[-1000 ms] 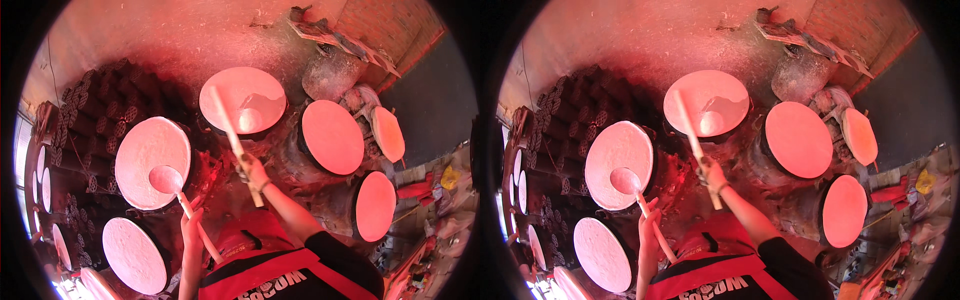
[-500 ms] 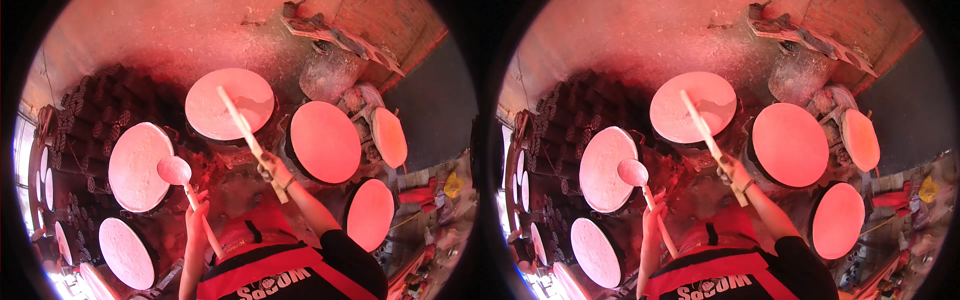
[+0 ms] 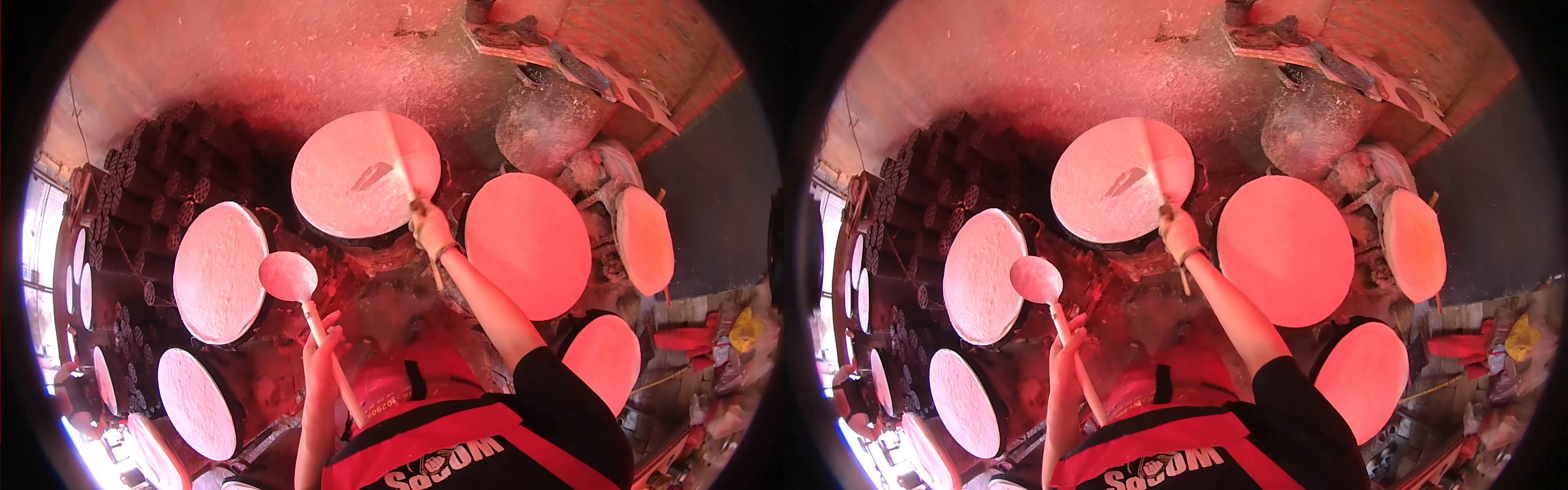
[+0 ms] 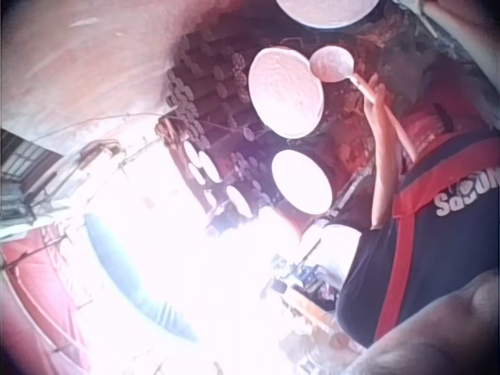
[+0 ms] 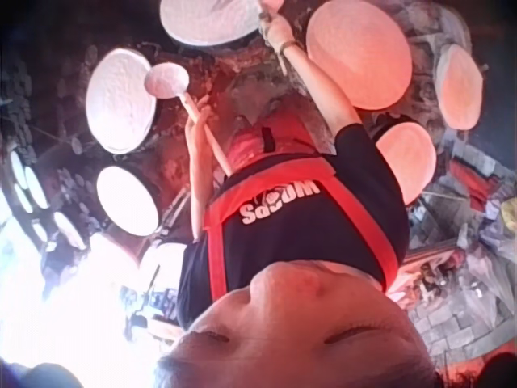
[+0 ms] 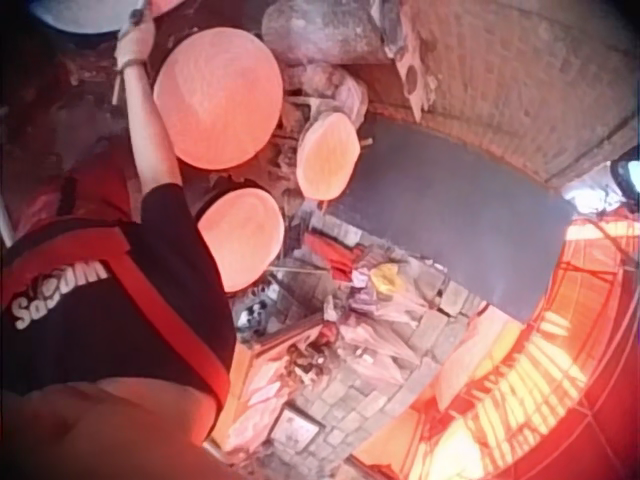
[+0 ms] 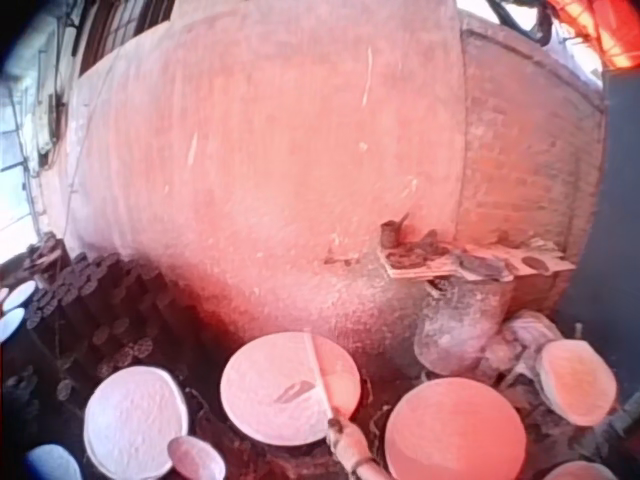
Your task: The person makes thin sheets of dough by scooping batter from a bowl with a ladle, spreading it onto hot plates using a wooden stick, and peeling off the cooked sheets.
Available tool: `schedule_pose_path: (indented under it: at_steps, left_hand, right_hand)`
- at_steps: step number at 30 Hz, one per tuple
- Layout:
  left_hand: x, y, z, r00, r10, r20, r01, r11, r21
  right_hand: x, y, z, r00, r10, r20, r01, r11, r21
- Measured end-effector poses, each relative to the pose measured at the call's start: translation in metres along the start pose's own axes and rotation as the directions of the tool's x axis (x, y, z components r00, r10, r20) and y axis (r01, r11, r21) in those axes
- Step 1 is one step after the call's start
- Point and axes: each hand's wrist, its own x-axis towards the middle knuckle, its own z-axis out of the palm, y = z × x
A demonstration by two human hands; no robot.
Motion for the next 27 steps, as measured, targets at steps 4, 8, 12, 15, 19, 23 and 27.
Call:
schedule_pose_path:
  at_steps: [4, 8, 12, 15, 19, 23, 27]
  left_hand:
    - [0.005, 0.007, -0.019, 0.995, -0.064, 0.073, 0.062, 0.998, 0.025]
    - [0.011, 0.018, -0.014, 0.988, -0.113, 0.109, 0.113, 0.994, 0.003]
    - [0.026, 0.029, -0.016, 0.956, -0.148, 0.252, 0.171, 0.983, -0.070]
    - [0.036, 0.028, -0.030, 0.951, -0.145, 0.274, 0.182, 0.977, -0.115]
    - [0.042, 0.026, -0.040, 0.929, -0.179, 0.323, 0.237, 0.960, -0.149]
    - [0.045, 0.023, -0.036, 0.912, -0.193, 0.363, 0.264, 0.951, -0.158]
    - [0.048, 0.024, -0.034, 0.896, -0.221, 0.384, 0.290, 0.948, -0.131]
  right_hand:
    - [-0.016, 0.027, 0.002, 0.942, -0.334, -0.037, 0.336, 0.933, 0.128]
    - [-0.043, 0.033, 0.014, 0.901, -0.313, -0.300, 0.379, 0.905, 0.192]
    - [-0.062, 0.015, 0.047, 0.996, -0.086, 0.033, 0.076, 0.969, 0.233]
    - [-0.076, -0.015, 0.026, 0.996, -0.010, 0.091, -0.029, 0.910, 0.413]
    - [-0.082, 0.010, 0.018, 0.962, 0.108, -0.250, 0.022, 0.885, 0.466]
    - [-0.084, 0.039, 0.071, 0.992, -0.077, -0.097, 0.105, 0.939, 0.326]
    - [-0.048, 0.021, 0.040, 0.945, -0.266, -0.189, 0.307, 0.922, 0.236]
